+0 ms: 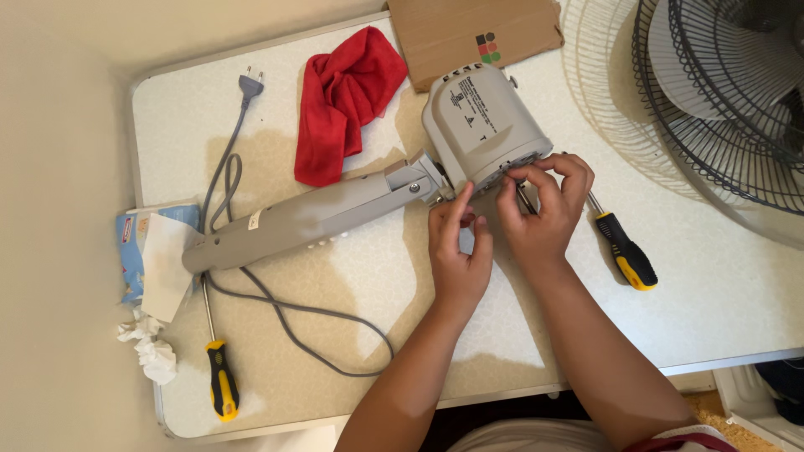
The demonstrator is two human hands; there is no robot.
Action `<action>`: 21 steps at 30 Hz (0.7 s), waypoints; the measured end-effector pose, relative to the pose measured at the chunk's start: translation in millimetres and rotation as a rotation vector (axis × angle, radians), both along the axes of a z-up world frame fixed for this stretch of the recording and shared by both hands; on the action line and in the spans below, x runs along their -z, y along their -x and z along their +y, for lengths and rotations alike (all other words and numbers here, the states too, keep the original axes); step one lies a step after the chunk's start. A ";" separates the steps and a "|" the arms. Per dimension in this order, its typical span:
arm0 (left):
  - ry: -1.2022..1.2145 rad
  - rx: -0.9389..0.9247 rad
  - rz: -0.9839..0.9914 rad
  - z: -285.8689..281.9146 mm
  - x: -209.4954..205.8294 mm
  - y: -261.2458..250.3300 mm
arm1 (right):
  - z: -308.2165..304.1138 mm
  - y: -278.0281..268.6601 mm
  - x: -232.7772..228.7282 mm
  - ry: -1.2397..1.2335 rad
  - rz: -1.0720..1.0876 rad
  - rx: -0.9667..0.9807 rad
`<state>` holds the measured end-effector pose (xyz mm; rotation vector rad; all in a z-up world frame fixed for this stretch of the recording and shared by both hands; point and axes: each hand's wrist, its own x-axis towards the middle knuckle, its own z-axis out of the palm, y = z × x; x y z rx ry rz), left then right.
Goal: The person uses a screwdriver to remove screws from the base of a standing fan. They loosen and remove several screws one by one, placing them on the table, and then separate the fan head from the stand.
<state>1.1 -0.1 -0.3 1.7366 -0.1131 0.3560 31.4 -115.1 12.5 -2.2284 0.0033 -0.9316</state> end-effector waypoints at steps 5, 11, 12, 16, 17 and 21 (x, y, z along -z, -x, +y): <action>0.005 -0.004 -0.015 -0.1 1.0 -0.8 | -1.6 3.4 -2.5 -0.001 -0.006 -0.005; 0.008 -0.009 -0.026 -0.3 0.9 -1.2 | 0.2 4.2 -4.7 0.016 0.017 0.023; 0.012 -0.009 -0.025 0.0 0.7 -0.8 | 0.3 4.6 -4.8 0.013 0.025 0.025; 0.008 0.001 -0.037 0.8 -0.2 -1.1 | -1.9 3.3 -5.1 0.014 0.037 0.015; 0.012 0.003 -0.031 0.5 -0.2 -1.0 | -2.4 2.9 -5.0 0.019 0.033 0.014; 0.012 0.012 -0.030 1.4 -0.1 -0.9 | -2.6 0.6 -5.5 0.038 0.019 0.016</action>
